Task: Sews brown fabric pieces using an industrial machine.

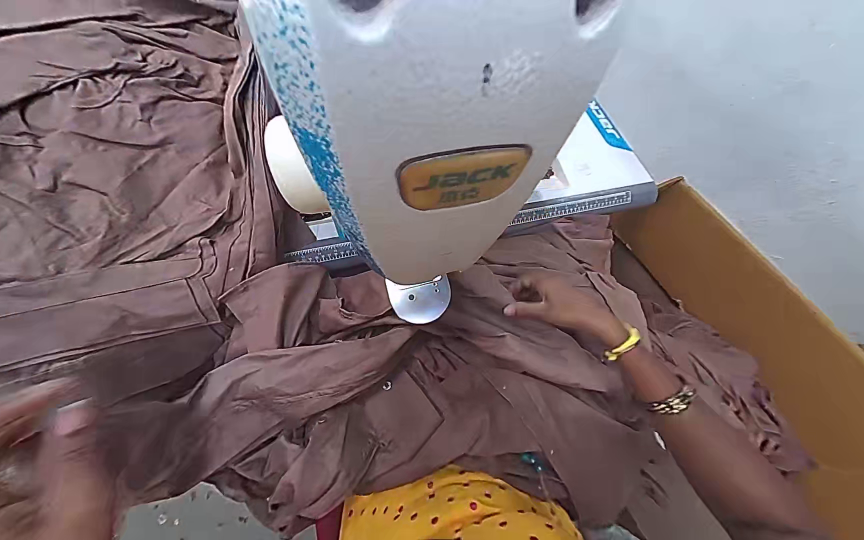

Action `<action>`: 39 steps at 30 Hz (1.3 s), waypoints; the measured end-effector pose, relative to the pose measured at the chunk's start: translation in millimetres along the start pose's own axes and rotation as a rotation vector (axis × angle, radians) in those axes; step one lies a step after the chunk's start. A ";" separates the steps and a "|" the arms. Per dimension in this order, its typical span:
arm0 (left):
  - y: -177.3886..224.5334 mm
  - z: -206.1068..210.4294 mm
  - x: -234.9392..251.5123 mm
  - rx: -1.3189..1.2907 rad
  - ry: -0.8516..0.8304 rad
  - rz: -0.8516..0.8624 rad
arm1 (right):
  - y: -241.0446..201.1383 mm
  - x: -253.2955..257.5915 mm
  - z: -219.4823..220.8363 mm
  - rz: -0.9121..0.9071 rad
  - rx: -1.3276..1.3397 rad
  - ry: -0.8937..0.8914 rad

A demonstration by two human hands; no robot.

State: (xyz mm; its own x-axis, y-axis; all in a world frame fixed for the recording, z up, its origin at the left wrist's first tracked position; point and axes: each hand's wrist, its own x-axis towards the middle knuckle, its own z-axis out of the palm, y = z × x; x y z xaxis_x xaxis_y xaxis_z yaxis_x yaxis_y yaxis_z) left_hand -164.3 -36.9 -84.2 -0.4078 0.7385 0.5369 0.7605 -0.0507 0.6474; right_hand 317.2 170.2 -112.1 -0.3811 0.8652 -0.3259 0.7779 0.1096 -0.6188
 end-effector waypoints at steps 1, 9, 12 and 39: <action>15.5 18.3 5.4 -0.031 -0.129 0.150 | 2.1 -6.1 17.3 -0.017 0.010 0.021; 107.0 117.0 -20.7 0.109 -0.538 0.638 | -115.9 -103.0 76.9 -0.820 -0.305 -0.073; 37.3 73.8 22.8 0.443 -0.190 0.221 | -100.0 -103.8 66.0 -0.678 -0.265 -0.420; 129.9 131.5 -85.2 -0.744 -0.717 -0.080 | -130.1 -46.1 67.7 -0.921 0.204 0.175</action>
State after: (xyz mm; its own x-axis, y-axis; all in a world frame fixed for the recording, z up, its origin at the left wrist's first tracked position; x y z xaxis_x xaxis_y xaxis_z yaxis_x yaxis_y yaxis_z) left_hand 35.7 -18.0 -116.9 0.1387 0.9725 0.1870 0.1404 -0.2063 0.9684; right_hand 199.8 82.9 -64.9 -0.7068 0.5444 0.4518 0.1015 0.7100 -0.6969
